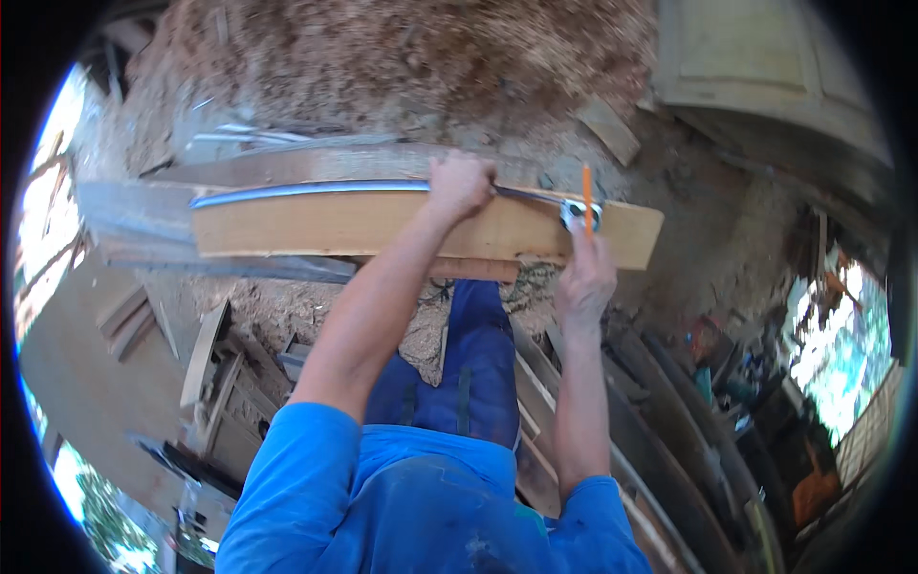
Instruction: The person measures a piece of wood with a tape measure, marks it with a pencil, and then cuts along the mark using a circular saw.
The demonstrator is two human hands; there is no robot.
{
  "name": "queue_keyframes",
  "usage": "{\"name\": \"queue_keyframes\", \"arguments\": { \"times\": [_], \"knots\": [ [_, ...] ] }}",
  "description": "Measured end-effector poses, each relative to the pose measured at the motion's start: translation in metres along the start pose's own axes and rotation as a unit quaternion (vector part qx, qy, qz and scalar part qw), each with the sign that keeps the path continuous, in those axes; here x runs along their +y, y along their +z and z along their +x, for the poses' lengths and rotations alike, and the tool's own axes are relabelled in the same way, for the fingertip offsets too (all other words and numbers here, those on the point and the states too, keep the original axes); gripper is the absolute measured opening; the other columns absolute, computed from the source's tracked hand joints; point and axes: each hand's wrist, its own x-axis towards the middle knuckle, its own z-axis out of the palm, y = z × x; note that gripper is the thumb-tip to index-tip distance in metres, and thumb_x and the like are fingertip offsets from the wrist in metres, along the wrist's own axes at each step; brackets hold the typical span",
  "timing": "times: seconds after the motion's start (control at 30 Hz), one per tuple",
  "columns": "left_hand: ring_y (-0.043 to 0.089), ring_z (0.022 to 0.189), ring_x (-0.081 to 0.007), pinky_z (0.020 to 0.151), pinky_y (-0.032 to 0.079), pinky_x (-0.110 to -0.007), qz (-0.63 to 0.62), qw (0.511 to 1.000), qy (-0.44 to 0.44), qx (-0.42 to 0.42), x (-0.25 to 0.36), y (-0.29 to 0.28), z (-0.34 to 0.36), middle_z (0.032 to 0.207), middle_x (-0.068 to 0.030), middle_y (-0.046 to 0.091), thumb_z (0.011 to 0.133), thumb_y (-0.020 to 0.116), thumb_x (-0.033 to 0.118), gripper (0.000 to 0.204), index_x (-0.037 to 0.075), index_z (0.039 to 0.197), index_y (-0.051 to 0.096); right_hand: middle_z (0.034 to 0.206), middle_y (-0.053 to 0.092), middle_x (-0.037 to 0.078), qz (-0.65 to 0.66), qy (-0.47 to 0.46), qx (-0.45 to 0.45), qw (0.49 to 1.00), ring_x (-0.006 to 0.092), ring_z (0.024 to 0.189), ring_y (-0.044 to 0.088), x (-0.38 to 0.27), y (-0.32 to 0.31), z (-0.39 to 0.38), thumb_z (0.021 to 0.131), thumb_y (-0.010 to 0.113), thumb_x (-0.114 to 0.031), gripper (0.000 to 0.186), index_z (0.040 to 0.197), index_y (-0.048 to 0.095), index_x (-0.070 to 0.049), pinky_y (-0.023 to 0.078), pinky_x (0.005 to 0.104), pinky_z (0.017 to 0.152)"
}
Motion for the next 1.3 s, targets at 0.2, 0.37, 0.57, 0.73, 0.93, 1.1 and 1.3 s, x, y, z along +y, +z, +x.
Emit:
{"name": "queue_keyframes", "arguments": {
  "times": [0.2, 0.37, 0.57, 0.73, 0.93, 1.1, 1.3],
  "knots": [
    [0.062, 0.114, -0.0266, 0.088, 0.049, -0.055, -0.019, 0.992, 0.077, 0.101, 0.033, 0.027, 0.009, 0.11, -0.0024, 0.069, 0.078, 0.071, 0.023, 0.019, 0.021, 0.097, 0.076, 0.122, 0.063, 0.021, -0.023, -0.082, -0.035, 0.996, 0.0402, 0.115, 0.058, 0.096, 0.047, 0.022, 0.082, 0.077, -0.034, 0.06, 0.131, 0.059, -0.005, 0.048, 0.0506, 0.095],
    [0.063, 0.114, -0.0205, 0.09, 0.048, -0.05, 0.062, 0.939, 0.075, 0.331, 0.021, 0.054, -0.057, 0.106, -0.001, 0.071, 0.084, 0.062, 0.026, 0.012, 0.021, 0.087, 0.073, 0.122, 0.057, 0.023, -0.069, -0.195, -0.145, 0.968, 0.0406, 0.113, 0.055, 0.085, 0.062, 0.009, 0.092, 0.061, -0.023, 0.041, 0.125, 0.056, 0.001, 0.047, 0.0498, 0.093],
    [0.072, 0.075, -0.0316, 0.064, 0.055, -0.047, -0.068, 0.986, 0.09, 0.125, 0.037, 0.049, -0.175, 0.072, -0.0118, 0.07, 0.079, 0.065, 0.024, 0.014, 0.011, 0.085, 0.07, 0.097, 0.062, 0.025, -0.018, -0.278, -0.193, 0.941, 0.0443, 0.094, 0.06, 0.036, -0.013, -0.038, 0.09, 0.062, -0.017, 0.027, 0.11, 0.062, 0.001, 0.049, 0.0518, 0.083],
    [0.071, 0.077, -0.0335, 0.067, 0.055, -0.048, -0.15, 0.982, 0.09, 0.072, 0.024, 0.082, -0.314, 0.08, -0.0118, 0.072, 0.08, 0.069, 0.025, 0.015, 0.014, 0.089, 0.069, 0.086, 0.069, 0.019, 0.007, -0.353, -0.309, 0.883, 0.0352, 0.076, 0.067, 0.001, -0.035, -0.133, 0.088, 0.062, -0.011, 0.019, 0.102, 0.073, -0.004, 0.053, 0.045, 0.068],
    [0.071, 0.09, -0.0334, 0.074, 0.056, -0.049, -0.195, 0.98, 0.045, -0.012, -0.055, 0.1, -0.427, 0.089, -0.0111, 0.073, 0.077, 0.076, 0.03, 0.024, 0.015, 0.096, 0.074, 0.084, 0.072, 0.018, 0.034, -0.274, -0.467, 0.84, 0.0346, 0.081, 0.07, -0.066, 0.013, -0.209, 0.086, 0.062, -0.023, 0.027, 0.104, 0.075, -0.007, 0.055, 0.0444, 0.072],
    [0.069, 0.089, -0.0332, 0.078, 0.055, -0.047, -0.251, 0.923, -0.034, 0.288, -0.173, 0.051, -0.532, 0.097, -0.0113, 0.073, 0.077, 0.068, 0.029, 0.028, 0.014, 0.099, 0.074, 0.087, 0.073, 0.017, -0.028, -0.105, -0.545, 0.831, 0.03, 0.082, 0.071, -0.151, 0.028, -0.238, 0.087, 0.063, -0.024, 0.029, 0.107, 0.075, -0.006, 0.055, 0.0423, 0.073],
    [0.063, 0.067, -0.0101, 0.058, 0.051, -0.026, -0.709, 0.223, -0.211, 0.635, -0.374, 0.039, -0.684, 0.075, -0.0045, 0.066, 0.103, 0.058, 0.038, 0.032, 0.007, 0.099, 0.06, 0.087, 0.073, 0.017, -0.057, -0.11, -0.552, 0.825, 0.0296, 0.082, 0.071, -0.28, 0.047, -0.227, 0.088, 0.063, -0.024, 0.029, 0.107, 0.075, -0.006, 0.055, 0.0421, 0.073]
  ]
}}
